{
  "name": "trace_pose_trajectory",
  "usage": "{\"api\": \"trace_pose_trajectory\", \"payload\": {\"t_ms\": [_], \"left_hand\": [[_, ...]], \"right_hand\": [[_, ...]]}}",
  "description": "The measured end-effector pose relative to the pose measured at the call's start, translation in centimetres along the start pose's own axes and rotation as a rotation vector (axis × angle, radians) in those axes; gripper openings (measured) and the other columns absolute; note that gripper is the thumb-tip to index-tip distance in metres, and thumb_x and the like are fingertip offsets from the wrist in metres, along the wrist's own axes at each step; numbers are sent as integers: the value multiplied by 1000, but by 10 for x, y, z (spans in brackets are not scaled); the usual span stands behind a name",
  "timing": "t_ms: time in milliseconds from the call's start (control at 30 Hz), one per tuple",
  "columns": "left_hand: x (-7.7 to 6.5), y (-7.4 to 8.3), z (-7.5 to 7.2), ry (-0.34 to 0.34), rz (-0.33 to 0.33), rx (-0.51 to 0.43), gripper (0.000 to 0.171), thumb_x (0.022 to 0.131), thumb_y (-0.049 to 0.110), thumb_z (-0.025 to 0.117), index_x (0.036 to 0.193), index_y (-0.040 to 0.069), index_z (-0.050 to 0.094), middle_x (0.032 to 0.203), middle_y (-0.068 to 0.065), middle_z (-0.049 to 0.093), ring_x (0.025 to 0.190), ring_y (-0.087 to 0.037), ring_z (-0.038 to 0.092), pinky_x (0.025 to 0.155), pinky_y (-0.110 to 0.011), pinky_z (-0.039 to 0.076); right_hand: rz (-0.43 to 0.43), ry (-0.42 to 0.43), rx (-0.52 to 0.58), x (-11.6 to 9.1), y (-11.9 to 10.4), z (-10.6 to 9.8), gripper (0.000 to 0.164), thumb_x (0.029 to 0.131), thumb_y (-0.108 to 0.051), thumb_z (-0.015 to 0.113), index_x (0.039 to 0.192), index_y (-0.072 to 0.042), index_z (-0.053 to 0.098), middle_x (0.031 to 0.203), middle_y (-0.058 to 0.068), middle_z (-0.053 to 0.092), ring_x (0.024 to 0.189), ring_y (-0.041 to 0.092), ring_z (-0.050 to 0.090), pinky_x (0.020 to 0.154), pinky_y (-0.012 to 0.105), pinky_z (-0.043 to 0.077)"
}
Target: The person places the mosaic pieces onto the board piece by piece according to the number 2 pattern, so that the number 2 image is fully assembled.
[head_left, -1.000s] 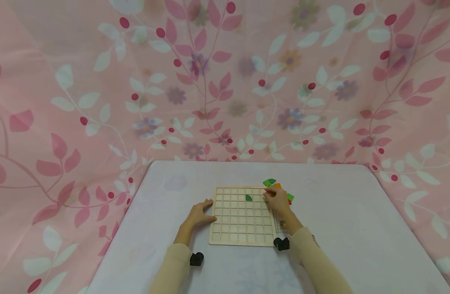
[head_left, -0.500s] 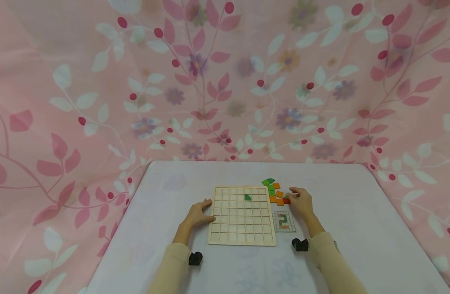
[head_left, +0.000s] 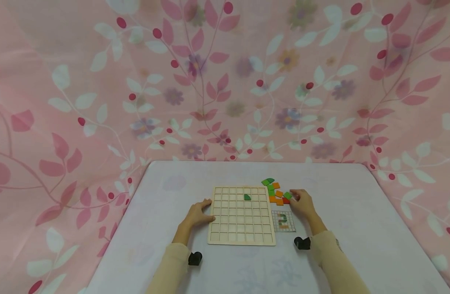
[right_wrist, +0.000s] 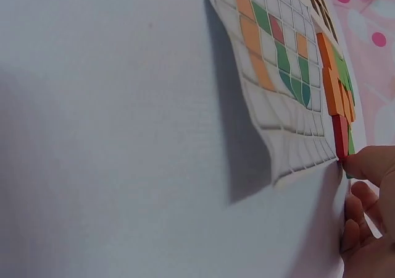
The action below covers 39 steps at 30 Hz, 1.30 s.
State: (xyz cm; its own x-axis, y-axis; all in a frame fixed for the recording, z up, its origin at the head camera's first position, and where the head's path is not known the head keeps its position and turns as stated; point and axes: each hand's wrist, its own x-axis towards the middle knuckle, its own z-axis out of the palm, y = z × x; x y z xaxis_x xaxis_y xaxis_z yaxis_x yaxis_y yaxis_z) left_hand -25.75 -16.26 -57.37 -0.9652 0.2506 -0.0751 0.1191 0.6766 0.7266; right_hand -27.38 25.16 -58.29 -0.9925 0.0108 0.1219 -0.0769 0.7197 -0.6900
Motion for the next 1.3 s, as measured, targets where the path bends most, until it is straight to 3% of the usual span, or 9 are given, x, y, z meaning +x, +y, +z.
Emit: {"api": "trace_pose_trajectory", "payload": {"t_ms": [200,467,667,833,933,1033,1167,1300], "left_hand": [[0,0,0,1,10,6,71,70,17,81,131,-3,51,139,-20,46,132,-38,37,109,-52,28],[1,0,1,4,18,-10,71,70,16,80,132,-3,51,139,-20,45,133,-36,37,110,-50,28],[1,2,1,2,25,-7,71,70,15,80,132,-4,51,139,-20,46,132,-37,37,109,-50,28],[1,2,1,-2,7,-11,71,70,15,80,133,-3,51,140,-19,45,133,-35,37,110,-49,28],[1,2,1,0,-2,-18,71,70,15,80,133,-3,50,140,-19,45,134,-35,36,111,-49,27],[0,0,0,5,-5,-28,71,70,15,80,133,-3,50,140,-19,45,134,-35,35,111,-49,26],[-1,-1,1,2,2,-28,71,70,14,80,132,-4,50,140,-20,45,134,-36,35,111,-49,26],[-1,-1,2,-8,10,-22,71,71,15,81,132,-4,50,139,-21,44,133,-37,36,110,-50,27]], "right_hand": [[-27,3,-5,7,-2,6,36,83,-1,61,117,10,59,113,29,53,88,33,51,78,45,46],[-172,-43,-170,19,1,7,33,83,0,60,114,11,61,110,29,55,97,42,55,87,55,46],[-39,-60,-152,21,-3,1,36,79,-8,67,107,14,62,96,27,63,83,33,56,77,49,48],[76,-15,-40,19,-8,2,38,79,-11,68,108,13,62,95,24,63,80,29,54,70,39,47],[82,9,35,18,-15,9,38,81,-10,67,112,12,61,95,23,61,78,26,53,66,32,46],[8,17,107,17,-27,19,37,80,-8,66,112,13,61,94,24,61,77,27,54,63,31,48],[-199,33,226,16,-44,34,34,80,-10,64,106,12,63,88,20,59,72,24,51,59,31,47],[-320,10,303,17,-59,48,34,80,-12,63,106,9,65,88,17,62,68,23,48,53,30,43]]}}
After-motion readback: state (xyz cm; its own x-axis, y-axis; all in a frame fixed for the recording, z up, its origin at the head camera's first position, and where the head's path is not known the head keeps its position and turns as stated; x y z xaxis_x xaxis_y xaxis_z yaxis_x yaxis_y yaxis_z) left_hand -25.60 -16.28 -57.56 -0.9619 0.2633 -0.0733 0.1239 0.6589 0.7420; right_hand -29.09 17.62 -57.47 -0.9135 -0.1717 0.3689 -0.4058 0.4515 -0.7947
